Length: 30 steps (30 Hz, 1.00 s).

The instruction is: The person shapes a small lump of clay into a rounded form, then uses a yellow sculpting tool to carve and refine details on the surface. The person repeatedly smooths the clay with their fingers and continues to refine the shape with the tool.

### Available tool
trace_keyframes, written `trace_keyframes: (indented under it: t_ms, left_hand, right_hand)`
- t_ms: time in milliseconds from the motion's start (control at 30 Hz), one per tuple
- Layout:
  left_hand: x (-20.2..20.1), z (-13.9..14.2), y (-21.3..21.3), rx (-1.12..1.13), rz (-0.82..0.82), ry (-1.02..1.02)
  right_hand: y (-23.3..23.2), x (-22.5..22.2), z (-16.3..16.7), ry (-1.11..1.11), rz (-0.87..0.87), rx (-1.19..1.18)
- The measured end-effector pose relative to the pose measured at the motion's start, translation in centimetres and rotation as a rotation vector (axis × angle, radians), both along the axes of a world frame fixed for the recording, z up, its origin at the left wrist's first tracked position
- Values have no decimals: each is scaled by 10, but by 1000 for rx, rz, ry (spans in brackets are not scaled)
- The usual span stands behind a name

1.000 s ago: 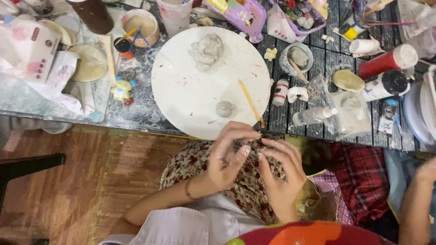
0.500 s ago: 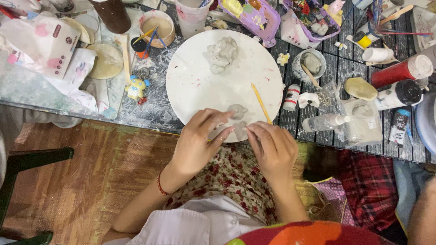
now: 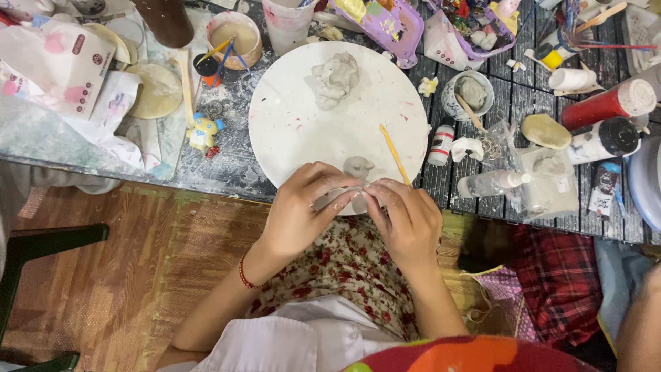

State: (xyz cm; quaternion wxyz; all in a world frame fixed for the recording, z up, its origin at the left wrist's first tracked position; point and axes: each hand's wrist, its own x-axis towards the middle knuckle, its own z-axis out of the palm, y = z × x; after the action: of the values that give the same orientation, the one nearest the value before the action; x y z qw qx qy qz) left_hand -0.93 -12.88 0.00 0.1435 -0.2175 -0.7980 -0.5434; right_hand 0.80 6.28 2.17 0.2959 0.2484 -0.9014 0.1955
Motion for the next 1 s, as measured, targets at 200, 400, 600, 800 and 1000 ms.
trace_keyframes:
  t_ms: [200, 400, 600, 800, 1000]
  left_hand:
    - [-1, 0, 0, 33, -26, -25]
    - [-1, -1, 1, 91, -42, -69]
    - [-1, -3, 0, 111, -20, -55]
    - [-4, -7, 2, 126, 43, -129]
    - [-4, -10, 5, 116, 103, -192]
  right_hand:
    - [-1, 0, 0, 3, 10, -14]
    - [-1, -1, -1, 9, 15, -20]
    - [13, 0, -25, -19, 23, -67]
    - [69, 0, -75, 298, -471, -435]
    - [126, -18, -111, -5, -692, -481]
